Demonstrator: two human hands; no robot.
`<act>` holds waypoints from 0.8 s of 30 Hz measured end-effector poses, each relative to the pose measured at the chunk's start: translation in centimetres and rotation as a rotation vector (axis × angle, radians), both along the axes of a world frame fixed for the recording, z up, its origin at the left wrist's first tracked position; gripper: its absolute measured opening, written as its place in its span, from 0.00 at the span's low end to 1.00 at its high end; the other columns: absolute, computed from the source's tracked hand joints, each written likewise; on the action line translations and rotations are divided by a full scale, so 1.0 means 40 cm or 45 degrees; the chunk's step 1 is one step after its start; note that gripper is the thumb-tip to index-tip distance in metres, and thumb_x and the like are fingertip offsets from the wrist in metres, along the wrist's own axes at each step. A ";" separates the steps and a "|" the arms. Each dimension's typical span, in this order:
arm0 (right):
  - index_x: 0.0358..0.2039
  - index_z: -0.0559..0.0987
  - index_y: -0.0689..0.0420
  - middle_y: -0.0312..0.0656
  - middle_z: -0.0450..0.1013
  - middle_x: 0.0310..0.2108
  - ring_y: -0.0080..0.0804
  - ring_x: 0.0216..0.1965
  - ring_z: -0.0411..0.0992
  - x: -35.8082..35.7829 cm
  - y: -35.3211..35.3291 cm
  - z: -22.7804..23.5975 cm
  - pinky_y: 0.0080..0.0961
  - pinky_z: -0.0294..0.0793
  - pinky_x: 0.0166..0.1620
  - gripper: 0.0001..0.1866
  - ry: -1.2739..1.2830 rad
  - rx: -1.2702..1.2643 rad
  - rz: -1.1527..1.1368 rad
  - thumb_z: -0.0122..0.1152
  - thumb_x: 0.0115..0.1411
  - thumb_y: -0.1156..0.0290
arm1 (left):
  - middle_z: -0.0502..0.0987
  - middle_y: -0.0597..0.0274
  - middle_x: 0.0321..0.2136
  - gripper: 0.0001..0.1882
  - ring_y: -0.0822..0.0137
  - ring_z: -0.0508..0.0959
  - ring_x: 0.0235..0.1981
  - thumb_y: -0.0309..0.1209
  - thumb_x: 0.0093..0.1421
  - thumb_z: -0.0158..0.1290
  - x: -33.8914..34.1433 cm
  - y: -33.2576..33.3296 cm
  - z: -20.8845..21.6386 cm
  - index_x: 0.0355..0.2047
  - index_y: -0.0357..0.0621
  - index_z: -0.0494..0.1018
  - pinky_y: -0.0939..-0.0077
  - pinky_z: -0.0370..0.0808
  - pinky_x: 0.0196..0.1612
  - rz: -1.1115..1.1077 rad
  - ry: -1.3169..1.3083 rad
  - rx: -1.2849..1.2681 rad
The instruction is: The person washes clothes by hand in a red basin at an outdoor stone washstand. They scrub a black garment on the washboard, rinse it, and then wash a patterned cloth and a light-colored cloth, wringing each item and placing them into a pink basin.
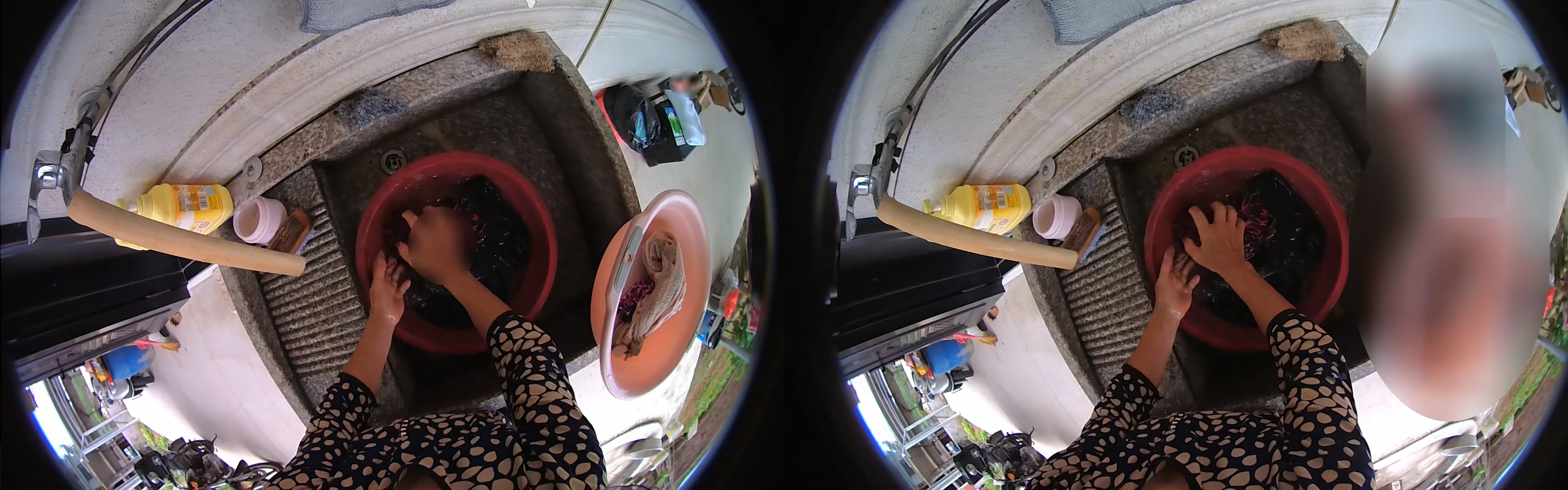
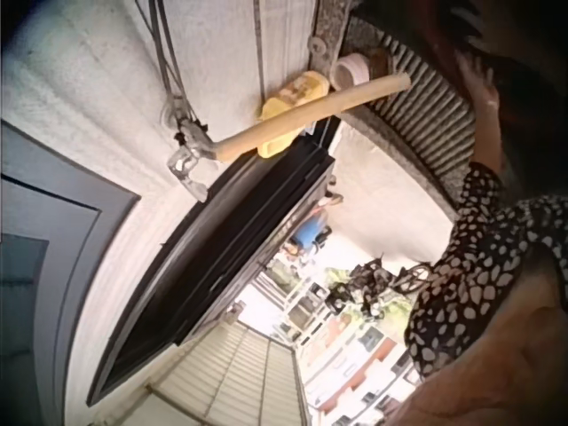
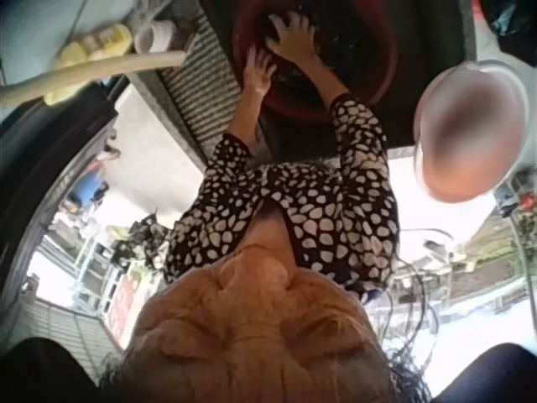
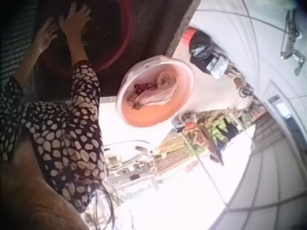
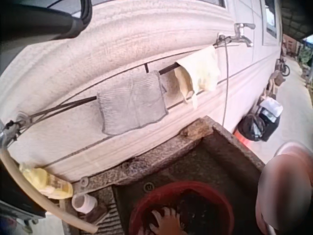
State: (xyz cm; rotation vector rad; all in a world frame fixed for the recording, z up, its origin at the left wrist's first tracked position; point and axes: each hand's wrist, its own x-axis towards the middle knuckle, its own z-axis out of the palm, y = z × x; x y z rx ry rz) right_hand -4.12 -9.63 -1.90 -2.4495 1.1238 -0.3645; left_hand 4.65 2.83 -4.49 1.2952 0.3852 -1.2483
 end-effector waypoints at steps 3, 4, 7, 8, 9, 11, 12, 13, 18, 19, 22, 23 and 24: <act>0.56 0.65 0.41 0.48 0.61 0.53 0.51 0.47 0.66 -0.046 0.002 -0.199 0.40 0.73 0.41 0.32 0.054 0.114 0.504 0.60 0.48 0.69 | 0.57 0.64 0.60 0.32 0.57 0.59 0.60 0.49 0.61 0.47 -0.010 -0.039 0.038 0.63 0.60 0.52 0.54 0.60 0.55 -0.133 0.102 0.107; 0.57 0.64 0.41 0.49 0.62 0.53 0.52 0.46 0.67 -0.038 -0.017 -0.218 0.40 0.73 0.41 0.33 0.010 0.196 0.463 0.60 0.47 0.70 | 0.56 0.61 0.61 0.32 0.53 0.61 0.59 0.49 0.61 0.46 0.002 -0.005 -0.026 0.63 0.59 0.51 0.48 0.60 0.56 -0.172 0.039 0.127; 0.58 0.62 0.42 0.53 0.66 0.49 0.53 0.39 0.71 -0.041 -0.076 -0.214 0.41 0.75 0.41 0.35 -0.058 0.398 -0.044 0.58 0.47 0.73 | 0.59 0.60 0.59 0.28 0.51 0.65 0.56 0.46 0.62 0.46 -0.001 -0.002 -0.034 0.61 0.59 0.54 0.46 0.61 0.55 -0.224 0.168 -0.004; 0.58 0.62 0.43 0.53 0.68 0.47 0.53 0.36 0.72 -0.036 -0.086 -0.183 0.41 0.75 0.40 0.35 -0.074 0.444 -0.233 0.58 0.47 0.74 | 0.61 0.59 0.57 0.29 0.53 0.65 0.55 0.49 0.61 0.45 -0.007 -0.024 -0.009 0.61 0.58 0.55 0.48 0.61 0.55 -0.162 0.218 -0.011; 0.58 0.63 0.45 0.54 0.70 0.44 0.53 0.34 0.73 -0.009 -0.079 -0.153 0.40 0.75 0.39 0.34 -0.068 0.462 -0.359 0.58 0.48 0.74 | 0.63 0.59 0.56 0.30 0.55 0.66 0.55 0.52 0.61 0.45 -0.018 -0.045 0.017 0.60 0.56 0.56 0.49 0.61 0.55 -0.104 0.270 -0.018; 0.56 0.66 0.50 0.53 0.73 0.37 0.51 0.30 0.74 0.004 -0.053 -0.098 0.39 0.74 0.36 0.31 -0.324 0.500 -0.376 0.58 0.48 0.73 | 0.65 0.58 0.54 0.30 0.53 0.66 0.54 0.55 0.61 0.43 -0.020 -0.075 0.043 0.59 0.55 0.58 0.48 0.62 0.55 -0.039 0.500 -0.187; 0.54 0.69 0.54 0.53 0.74 0.34 0.49 0.29 0.74 -0.008 -0.006 -0.076 0.39 0.74 0.34 0.29 -0.581 0.521 -0.246 0.57 0.48 0.72 | 0.65 0.57 0.54 0.29 0.49 0.66 0.54 0.55 0.61 0.40 -0.011 -0.081 0.038 0.58 0.54 0.59 0.45 0.62 0.55 -0.017 0.679 -0.344; 0.50 0.71 0.62 0.53 0.75 0.31 0.45 0.28 0.74 0.007 0.038 0.039 0.38 0.72 0.34 0.26 -0.506 0.691 -0.195 0.58 0.47 0.70 | 0.64 0.56 0.54 0.29 0.45 0.66 0.54 0.56 0.62 0.38 0.003 -0.064 0.019 0.56 0.54 0.59 0.42 0.63 0.54 0.042 0.845 -0.501; 0.35 0.75 0.59 0.41 0.64 0.32 0.39 0.36 0.65 -0.019 0.276 0.258 0.38 0.62 0.36 0.21 -0.635 0.526 0.049 0.65 0.40 0.63 | 0.67 0.59 0.51 0.26 0.53 0.68 0.51 0.53 0.63 0.39 -0.004 -0.007 -0.008 0.54 0.51 0.63 0.52 0.65 0.53 -0.100 0.596 -0.833; 0.32 0.76 0.58 0.40 0.63 0.32 0.38 0.35 0.64 -0.020 0.294 0.273 0.38 0.59 0.35 0.19 -0.647 0.439 0.041 0.65 0.40 0.61 | 0.68 0.60 0.51 0.25 0.54 0.68 0.51 0.52 0.63 0.40 -0.010 0.005 -0.003 0.54 0.51 0.63 0.53 0.66 0.53 -0.105 0.592 -0.832; 0.27 0.75 0.56 0.39 0.63 0.31 0.38 0.35 0.64 0.020 0.275 0.205 0.37 0.57 0.36 0.17 -0.544 0.234 -0.165 0.65 0.40 0.57 | 0.70 0.61 0.49 0.24 0.59 0.69 0.49 0.50 0.63 0.40 -0.017 0.012 -0.009 0.52 0.49 0.65 0.59 0.67 0.52 -0.127 0.583 -0.931; 0.24 0.75 0.55 0.40 0.65 0.29 0.39 0.34 0.66 0.036 0.247 0.178 0.40 0.60 0.35 0.17 -0.552 0.222 -0.167 0.65 0.42 0.55 | 0.70 0.62 0.48 0.23 0.61 0.70 0.49 0.49 0.64 0.41 -0.011 0.016 -0.023 0.52 0.48 0.66 0.61 0.67 0.51 -0.135 0.572 -1.018; 0.21 0.74 0.56 0.42 0.67 0.24 0.41 0.29 0.68 0.052 0.215 0.159 0.40 0.64 0.32 0.16 -0.585 0.170 -0.209 0.63 0.46 0.56 | 0.71 0.62 0.48 0.23 0.62 0.70 0.48 0.48 0.64 0.41 -0.004 0.014 -0.039 0.51 0.48 0.66 0.63 0.68 0.51 -0.156 0.591 -1.145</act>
